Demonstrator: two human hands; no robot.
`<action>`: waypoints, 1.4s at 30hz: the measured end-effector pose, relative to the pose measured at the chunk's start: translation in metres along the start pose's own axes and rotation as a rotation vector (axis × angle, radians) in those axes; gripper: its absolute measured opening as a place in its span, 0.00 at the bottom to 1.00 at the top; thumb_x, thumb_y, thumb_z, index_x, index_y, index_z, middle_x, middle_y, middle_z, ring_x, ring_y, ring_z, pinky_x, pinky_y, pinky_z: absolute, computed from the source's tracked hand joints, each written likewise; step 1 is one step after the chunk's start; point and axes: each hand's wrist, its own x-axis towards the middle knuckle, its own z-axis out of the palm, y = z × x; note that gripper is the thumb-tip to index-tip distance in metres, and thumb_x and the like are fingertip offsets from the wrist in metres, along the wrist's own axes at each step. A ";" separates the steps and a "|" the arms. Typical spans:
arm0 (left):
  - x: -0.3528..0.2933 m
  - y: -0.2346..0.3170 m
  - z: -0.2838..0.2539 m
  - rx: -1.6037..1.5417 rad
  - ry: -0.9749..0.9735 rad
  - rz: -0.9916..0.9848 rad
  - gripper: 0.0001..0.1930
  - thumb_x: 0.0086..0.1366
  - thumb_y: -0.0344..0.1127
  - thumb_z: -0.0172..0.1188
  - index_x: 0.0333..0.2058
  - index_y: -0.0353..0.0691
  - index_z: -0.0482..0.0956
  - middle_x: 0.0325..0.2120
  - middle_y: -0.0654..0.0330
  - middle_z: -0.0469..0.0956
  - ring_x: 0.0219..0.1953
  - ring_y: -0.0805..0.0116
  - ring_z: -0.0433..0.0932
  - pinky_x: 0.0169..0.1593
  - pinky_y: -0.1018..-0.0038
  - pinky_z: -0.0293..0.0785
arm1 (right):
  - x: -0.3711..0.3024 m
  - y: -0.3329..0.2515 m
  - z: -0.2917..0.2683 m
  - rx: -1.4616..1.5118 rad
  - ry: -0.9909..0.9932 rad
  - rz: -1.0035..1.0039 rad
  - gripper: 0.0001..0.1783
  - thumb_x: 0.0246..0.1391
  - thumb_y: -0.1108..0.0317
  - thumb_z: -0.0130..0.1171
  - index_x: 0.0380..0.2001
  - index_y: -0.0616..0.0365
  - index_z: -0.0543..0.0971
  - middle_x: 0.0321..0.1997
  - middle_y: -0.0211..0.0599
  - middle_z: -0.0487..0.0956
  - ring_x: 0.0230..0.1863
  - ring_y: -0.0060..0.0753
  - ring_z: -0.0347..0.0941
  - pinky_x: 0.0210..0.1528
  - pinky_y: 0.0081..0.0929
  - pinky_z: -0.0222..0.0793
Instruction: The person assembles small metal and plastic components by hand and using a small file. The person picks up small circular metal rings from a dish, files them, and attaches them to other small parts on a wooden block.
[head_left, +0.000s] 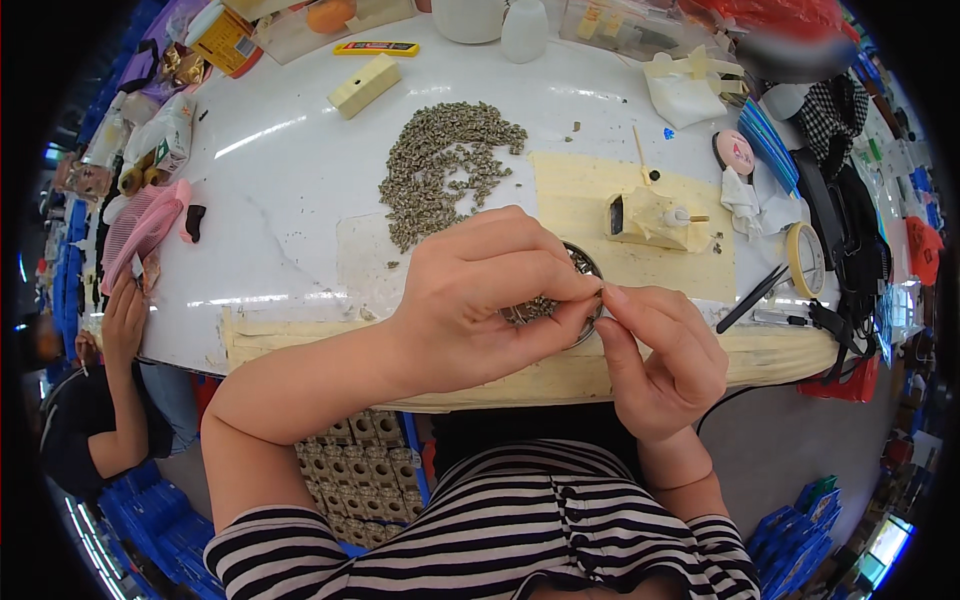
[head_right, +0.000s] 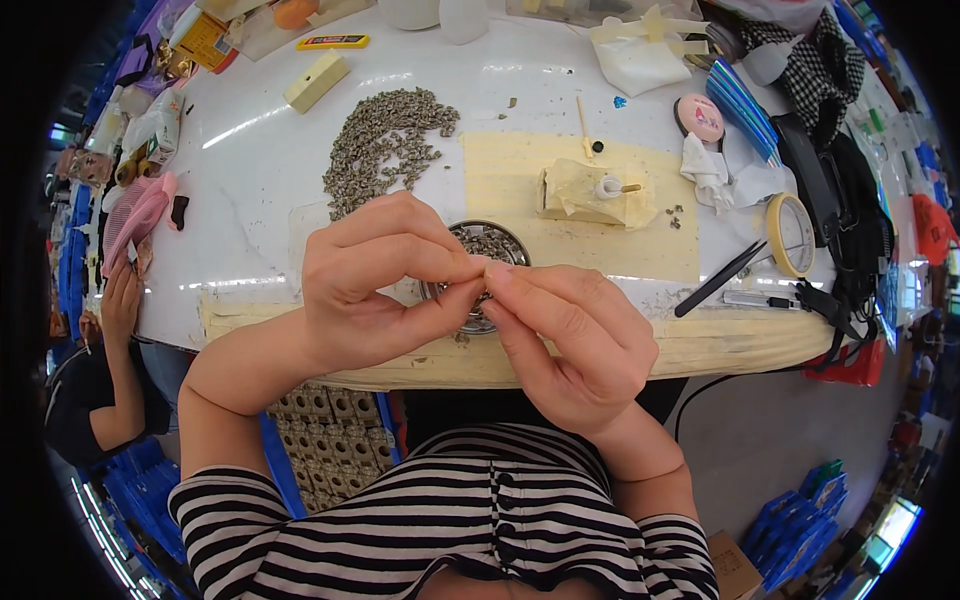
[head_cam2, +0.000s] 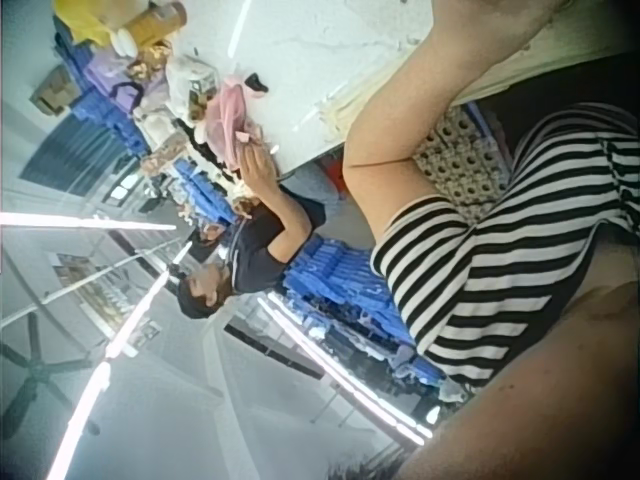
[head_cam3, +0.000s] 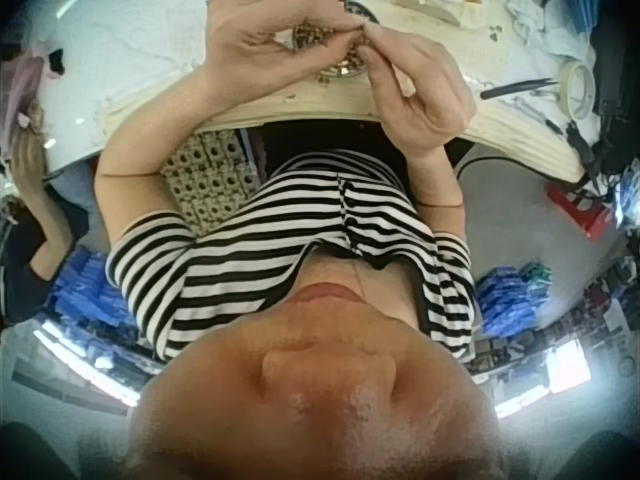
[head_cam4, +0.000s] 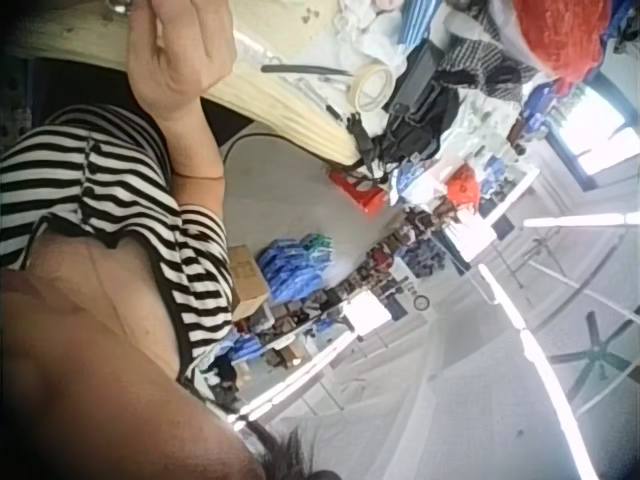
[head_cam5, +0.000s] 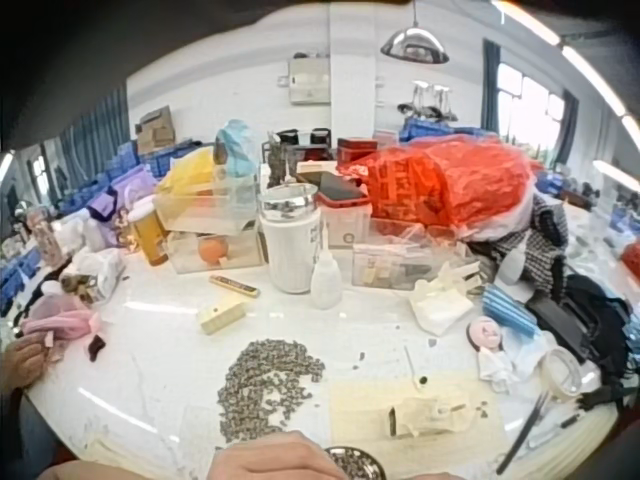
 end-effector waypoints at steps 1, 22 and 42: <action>0.000 0.000 0.000 -0.002 -0.001 -0.004 0.11 0.46 0.18 0.68 0.31 0.36 0.84 0.24 0.60 0.78 0.25 0.72 0.76 0.25 0.80 0.69 | -0.001 0.001 -0.001 0.037 0.000 0.034 0.13 0.47 0.82 0.66 0.39 0.66 0.81 0.36 0.41 0.83 0.35 0.27 0.78 0.39 0.20 0.72; -0.012 -0.008 0.006 -0.044 0.117 0.059 0.06 0.49 0.27 0.68 0.26 0.42 0.79 0.25 0.65 0.75 0.27 0.65 0.75 0.29 0.73 0.71 | -0.015 -0.003 0.007 -0.050 0.053 0.046 0.10 0.53 0.85 0.56 0.40 0.70 0.78 0.38 0.46 0.80 0.38 0.33 0.75 0.44 0.25 0.69; -0.014 -0.007 0.006 -0.039 0.099 0.064 0.06 0.48 0.28 0.67 0.24 0.43 0.77 0.24 0.67 0.73 0.28 0.65 0.74 0.29 0.72 0.72 | -0.015 -0.003 0.010 -0.023 0.103 0.097 0.08 0.56 0.82 0.56 0.39 0.70 0.77 0.37 0.42 0.79 0.39 0.27 0.73 0.45 0.24 0.67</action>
